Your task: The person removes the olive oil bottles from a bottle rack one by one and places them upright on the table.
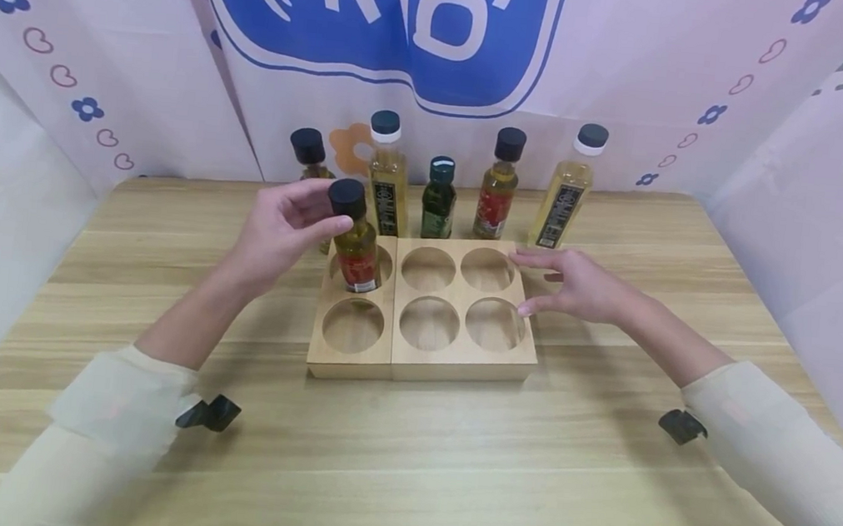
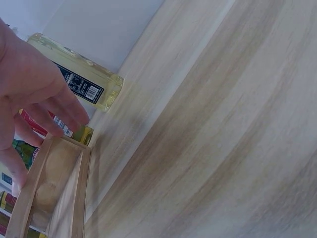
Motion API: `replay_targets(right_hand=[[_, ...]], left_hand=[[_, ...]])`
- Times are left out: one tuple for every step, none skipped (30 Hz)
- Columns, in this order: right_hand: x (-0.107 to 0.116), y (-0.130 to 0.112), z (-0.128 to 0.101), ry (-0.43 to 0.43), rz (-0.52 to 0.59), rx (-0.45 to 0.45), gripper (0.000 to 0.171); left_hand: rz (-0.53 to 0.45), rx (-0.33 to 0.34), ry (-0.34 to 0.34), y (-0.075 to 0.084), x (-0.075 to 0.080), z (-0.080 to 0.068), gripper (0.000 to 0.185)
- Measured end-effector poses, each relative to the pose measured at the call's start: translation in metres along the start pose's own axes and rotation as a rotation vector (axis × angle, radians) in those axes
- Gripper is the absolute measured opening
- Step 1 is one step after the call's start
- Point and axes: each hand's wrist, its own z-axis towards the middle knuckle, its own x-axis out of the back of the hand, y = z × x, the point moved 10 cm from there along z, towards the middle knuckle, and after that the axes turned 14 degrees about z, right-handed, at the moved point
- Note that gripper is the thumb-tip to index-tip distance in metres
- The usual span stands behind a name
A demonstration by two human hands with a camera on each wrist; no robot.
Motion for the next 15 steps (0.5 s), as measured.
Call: replay_targets(right_hand=[[0.0, 0.0, 0.0, -0.001, 0.0, 0.0, 0.08], [0.0001, 0.0, 0.0, 0.0, -0.001, 0.0, 0.08], [0.0001, 0.0001, 0.0, -0.001, -0.001, 0.0, 0.08], [0.0002, 0.0002, 0.0, -0.001, -0.002, -0.002, 0.08], [0.0002, 0.0002, -0.0001, -0.002, -0.002, -0.002, 0.08], [0.0002, 0.0003, 0.0, -0.002, -0.002, -0.003, 0.08], [0.0002, 0.0003, 0.0, -0.003, -0.002, -0.003, 0.08], [0.0002, 0.0002, 0.0, -0.002, -0.003, -0.003, 0.08], [0.0002, 0.0001, 0.0, -0.002, -0.007, -0.002, 0.08], [0.0003, 0.0001, 0.0, -0.001, -0.01, -0.002, 0.08], [0.0002, 0.0001, 0.0, -0.001, -0.011, -0.001, 0.08], [0.0002, 0.0, 0.0001, -0.001, -0.01, 0.0, 0.08], [0.0002, -0.0001, 0.0, 0.0, -0.011, 0.0, 0.08], [0.0002, -0.0001, 0.0, 0.0, -0.011, 0.0, 0.08], [0.0003, -0.0002, 0.0001, 0.0, -0.01, 0.001, 0.08]], left_hand=[[-0.008, -0.008, 0.01, 0.0006, 0.0004, 0.0002, 0.036], [-0.013, -0.015, 0.019, 0.0014, 0.0006, 0.0003, 0.037], [-0.02, -0.022, 0.025, 0.0022, 0.0006, 0.0005, 0.037], [-0.026, -0.027, 0.031, 0.0028, 0.0005, 0.0007, 0.037], [-0.036, -0.032, 0.034, 0.0035, 0.0003, 0.0008, 0.038], [-0.043, -0.036, 0.037, 0.0039, 0.0001, 0.0009, 0.038], [-0.05, -0.039, 0.039, 0.0044, -0.0001, 0.0009, 0.038], [-0.055, -0.043, 0.042, 0.0049, -0.0001, 0.001, 0.038], [-0.06, -0.046, 0.044, 0.0052, -0.0001, 0.001, 0.038], [-0.062, -0.048, 0.047, 0.0056, 0.0001, 0.0009, 0.038], [-0.062, -0.05, 0.05, 0.0059, 0.0003, 0.0008, 0.038], [-0.063, -0.049, 0.053, 0.0059, 0.0005, 0.0007, 0.038], [-0.065, -0.048, 0.054, 0.0058, 0.0005, 0.0005, 0.038], [-0.069, -0.044, 0.057, 0.0055, 0.0007, 0.0005, 0.037], [-0.072, -0.041, 0.059, 0.0053, 0.0007, 0.0004, 0.037]])
